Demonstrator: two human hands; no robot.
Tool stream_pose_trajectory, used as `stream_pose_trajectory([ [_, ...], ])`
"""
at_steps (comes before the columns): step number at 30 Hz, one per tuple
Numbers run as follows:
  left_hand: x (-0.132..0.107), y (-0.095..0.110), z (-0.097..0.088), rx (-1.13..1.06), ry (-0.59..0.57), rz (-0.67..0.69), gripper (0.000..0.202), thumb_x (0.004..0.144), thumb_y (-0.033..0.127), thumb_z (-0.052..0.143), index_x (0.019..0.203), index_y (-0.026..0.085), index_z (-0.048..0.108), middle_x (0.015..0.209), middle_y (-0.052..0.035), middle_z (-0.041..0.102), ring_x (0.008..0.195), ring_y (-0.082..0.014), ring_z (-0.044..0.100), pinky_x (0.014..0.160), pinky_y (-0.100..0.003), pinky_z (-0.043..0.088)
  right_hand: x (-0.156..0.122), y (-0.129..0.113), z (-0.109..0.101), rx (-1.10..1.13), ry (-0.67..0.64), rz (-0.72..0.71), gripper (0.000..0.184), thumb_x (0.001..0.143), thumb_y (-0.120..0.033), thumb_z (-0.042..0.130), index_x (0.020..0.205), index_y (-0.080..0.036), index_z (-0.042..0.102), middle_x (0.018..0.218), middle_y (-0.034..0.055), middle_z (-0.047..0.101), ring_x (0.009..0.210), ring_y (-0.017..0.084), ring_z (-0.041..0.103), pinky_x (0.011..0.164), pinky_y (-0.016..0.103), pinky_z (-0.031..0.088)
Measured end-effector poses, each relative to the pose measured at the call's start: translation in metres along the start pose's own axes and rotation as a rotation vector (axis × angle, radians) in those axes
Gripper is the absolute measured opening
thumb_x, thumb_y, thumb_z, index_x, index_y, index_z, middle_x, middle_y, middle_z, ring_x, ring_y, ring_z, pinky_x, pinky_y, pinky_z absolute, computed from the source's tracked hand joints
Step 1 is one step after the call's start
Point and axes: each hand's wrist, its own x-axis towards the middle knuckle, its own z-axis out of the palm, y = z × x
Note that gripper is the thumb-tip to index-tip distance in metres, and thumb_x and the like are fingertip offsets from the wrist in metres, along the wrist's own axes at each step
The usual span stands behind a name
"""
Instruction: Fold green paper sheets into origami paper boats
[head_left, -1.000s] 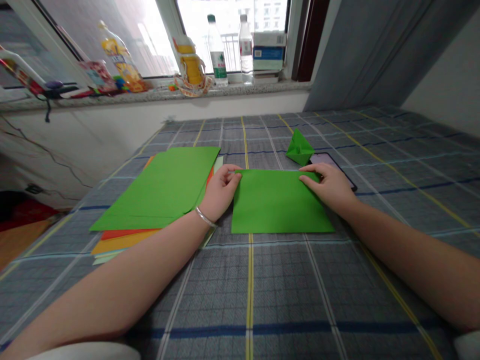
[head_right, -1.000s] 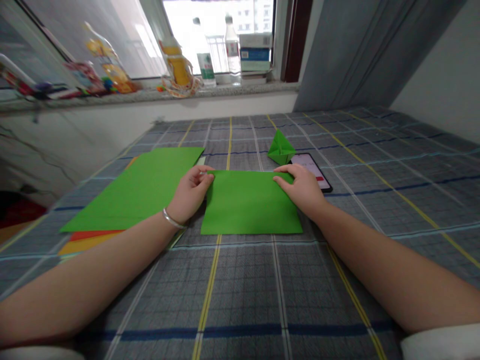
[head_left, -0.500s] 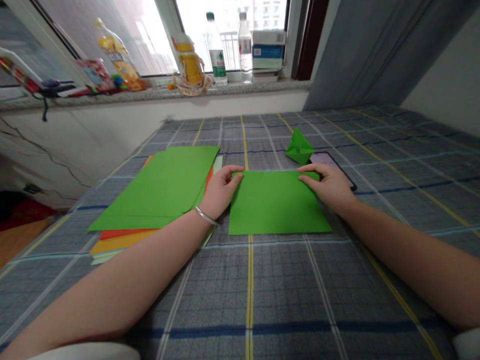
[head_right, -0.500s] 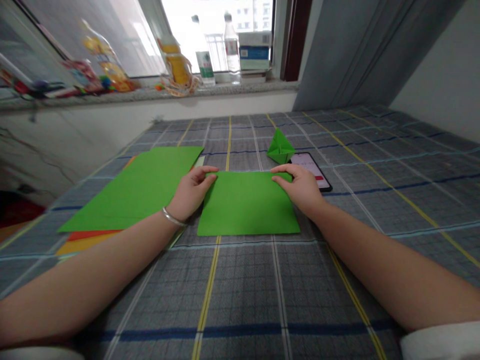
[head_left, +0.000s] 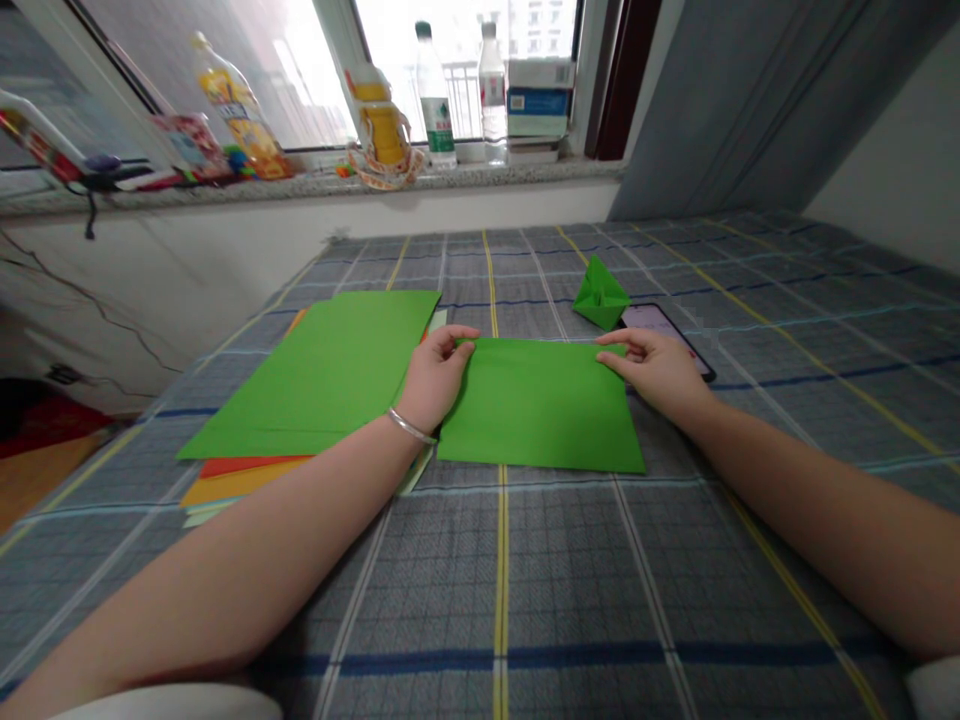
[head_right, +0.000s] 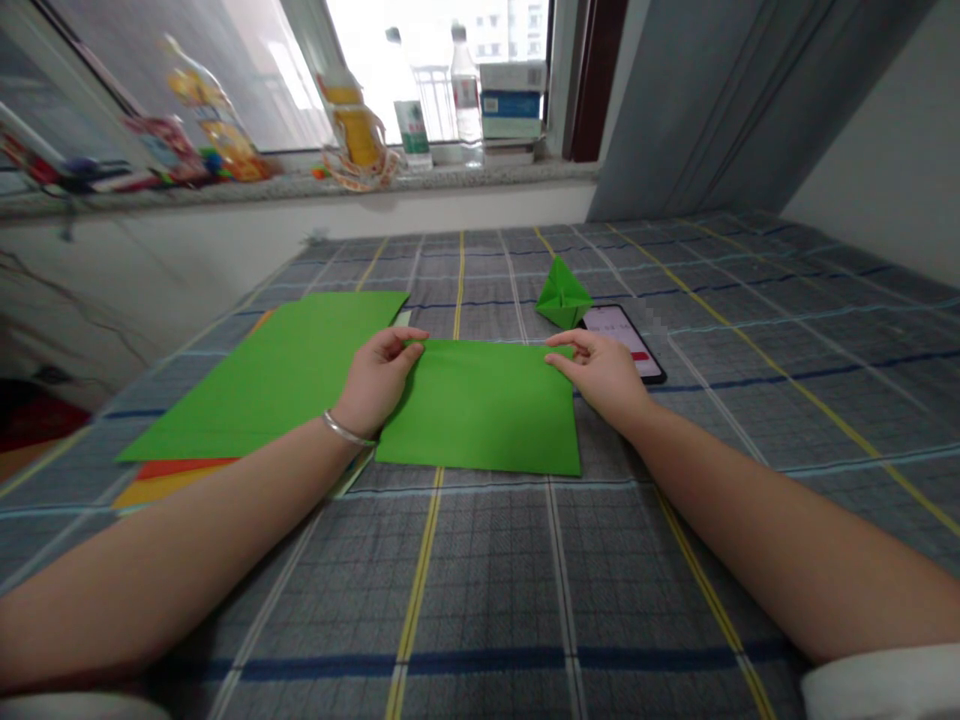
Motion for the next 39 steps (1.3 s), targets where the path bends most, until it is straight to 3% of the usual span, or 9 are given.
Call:
stream_pose_trajectory([
  [6, -0.001, -0.001, 0.002, 0.012, -0.034, -0.007, 0.015, 0.08, 0.02, 0.059, 0.092, 0.017, 0.067, 0.067, 0.0021, 0.058, 0.058, -0.0107, 0.049, 0.054, -0.021, 0.038, 0.004, 0.005, 0.0, 0.059, 0.065, 0.009, 0.03, 0.072, -0.041, 0.07, 0.094, -0.022, 0.074, 0.068, 0.0003, 0.064, 0.059, 0.015, 0.054, 0.056, 0.029, 0.041],
  [11, 0.003, -0.003, 0.001, 0.234, -0.086, 0.083, 0.016, 0.082, 0.017, 0.056, 0.093, 0.017, 0.067, 0.082, -0.0012, 0.067, 0.074, -0.015, 0.06, 0.071, -0.026, 0.047, 0.009, -0.002, -0.005, -0.159, 0.083, -0.027, 0.022, 0.076, -0.035, 0.069, 0.092, -0.021, 0.076, 0.062, 0.0, 0.064, 0.056, 0.016, 0.054, 0.056, 0.03, 0.039],
  [16, 0.007, -0.006, 0.001, 0.486, -0.172, 0.192, 0.018, 0.084, 0.015, 0.055, 0.098, 0.019, 0.067, 0.095, -0.0021, 0.071, 0.088, -0.0184, 0.064, 0.084, -0.03, 0.049, 0.014, -0.011, -0.005, -0.342, 0.003, -0.058, 0.019, 0.078, -0.028, 0.069, 0.094, -0.021, 0.076, 0.068, 0.0018, 0.069, 0.06, 0.017, 0.059, 0.061, 0.03, 0.043],
  [21, 0.004, -0.003, 0.003, 0.822, -0.295, 0.332, 0.022, 0.087, 0.011, 0.048, 0.101, 0.018, 0.064, 0.1, -0.0068, 0.069, 0.095, -0.0227, 0.062, 0.084, -0.033, 0.048, 0.016, -0.007, -0.001, -0.492, -0.111, -0.183, 0.02, 0.082, -0.025, 0.065, 0.098, -0.02, 0.076, 0.082, 0.0046, 0.074, 0.073, 0.02, 0.065, 0.071, 0.032, 0.047],
  [25, 0.0, 0.002, 0.006, 1.074, -0.31, 0.46, 0.027, 0.091, 0.012, 0.043, 0.11, 0.017, 0.062, 0.097, -0.0097, 0.065, 0.09, -0.024, 0.06, 0.079, -0.035, 0.048, 0.017, -0.003, 0.003, -0.606, -0.16, -0.294, 0.023, 0.086, -0.02, 0.057, 0.099, -0.017, 0.075, 0.097, 0.0091, 0.073, 0.089, 0.024, 0.065, 0.083, 0.036, 0.047],
  [29, -0.004, 0.006, 0.008, 1.199, -0.326, 0.561, 0.029, 0.093, 0.012, 0.042, 0.112, 0.017, 0.063, 0.093, -0.0108, 0.063, 0.086, -0.0242, 0.057, 0.077, -0.037, 0.047, 0.019, -0.002, 0.005, -0.661, -0.182, -0.398, 0.027, 0.088, -0.018, 0.051, 0.099, -0.016, 0.075, 0.099, 0.0115, 0.071, 0.093, 0.025, 0.061, 0.085, 0.039, 0.046],
  [34, -0.005, 0.012, 0.011, 1.132, -0.35, 0.692, 0.031, 0.095, 0.015, 0.042, 0.121, 0.017, 0.059, 0.117, -0.015, 0.061, 0.104, -0.028, 0.053, 0.086, -0.043, 0.047, 0.019, -0.002, 0.009, -0.516, -0.261, -0.652, 0.039, 0.089, -0.01, 0.042, 0.11, -0.022, 0.072, 0.113, 0.0058, 0.07, 0.104, 0.024, 0.056, 0.094, 0.041, 0.044],
  [39, 0.003, 0.009, 0.011, 0.871, -0.667, 0.908, 0.033, 0.096, 0.014, 0.043, 0.126, 0.017, 0.056, 0.127, -0.0105, 0.06, 0.116, -0.0217, 0.052, 0.101, -0.039, 0.044, 0.017, -0.005, 0.016, -0.423, -0.415, -0.727, 0.042, 0.087, -0.009, 0.042, 0.111, -0.025, 0.072, 0.113, 0.005, 0.07, 0.103, 0.021, 0.06, 0.095, 0.041, 0.045],
])
